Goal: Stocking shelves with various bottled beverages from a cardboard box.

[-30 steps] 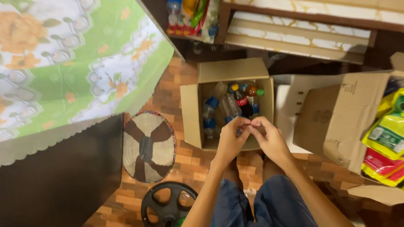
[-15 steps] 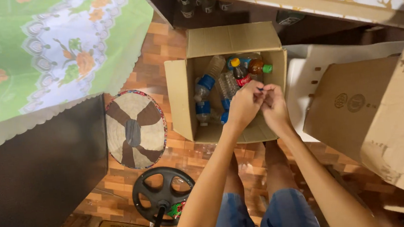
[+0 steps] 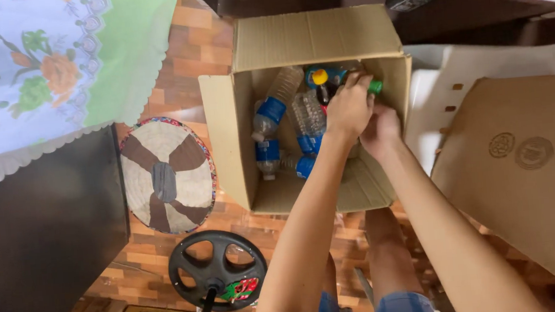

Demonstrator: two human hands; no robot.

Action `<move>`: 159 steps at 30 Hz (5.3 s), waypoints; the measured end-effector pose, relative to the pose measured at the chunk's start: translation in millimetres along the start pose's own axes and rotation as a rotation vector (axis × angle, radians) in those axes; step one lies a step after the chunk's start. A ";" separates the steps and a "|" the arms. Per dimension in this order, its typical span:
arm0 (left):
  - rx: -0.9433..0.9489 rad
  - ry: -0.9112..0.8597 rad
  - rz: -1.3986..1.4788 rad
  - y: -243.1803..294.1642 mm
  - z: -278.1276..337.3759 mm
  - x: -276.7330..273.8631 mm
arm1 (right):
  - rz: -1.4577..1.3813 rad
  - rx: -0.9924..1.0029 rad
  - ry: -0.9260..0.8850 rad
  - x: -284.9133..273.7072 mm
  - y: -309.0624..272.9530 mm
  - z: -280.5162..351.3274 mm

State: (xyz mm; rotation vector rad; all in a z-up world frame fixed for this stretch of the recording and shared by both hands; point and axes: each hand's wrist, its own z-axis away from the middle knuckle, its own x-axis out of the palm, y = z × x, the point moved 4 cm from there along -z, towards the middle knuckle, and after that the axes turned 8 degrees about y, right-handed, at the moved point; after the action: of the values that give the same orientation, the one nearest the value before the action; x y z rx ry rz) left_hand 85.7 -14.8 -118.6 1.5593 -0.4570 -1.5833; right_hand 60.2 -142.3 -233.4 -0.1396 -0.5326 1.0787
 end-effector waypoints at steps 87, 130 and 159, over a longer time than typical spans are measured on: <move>0.511 0.074 1.155 492.8 256.5 -276.6 | 0.504 -1.391 -0.317 67.0 -255.9 645.8; 1.297 0.352 0.750 993.4 172.0 -430.2 | 0.511 -2.108 -0.496 175.6 -672.7 996.7; 0.908 0.570 0.140 1075.3 -28.4 -397.4 | 0.608 -1.755 -0.463 240.7 -856.0 907.3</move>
State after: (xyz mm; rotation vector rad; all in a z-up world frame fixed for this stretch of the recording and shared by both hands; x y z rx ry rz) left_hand 389.9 -322.9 943.3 2.4693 -1.0049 -0.7508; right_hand 398.7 -474.7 945.1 -1.6908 -1.8297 0.9045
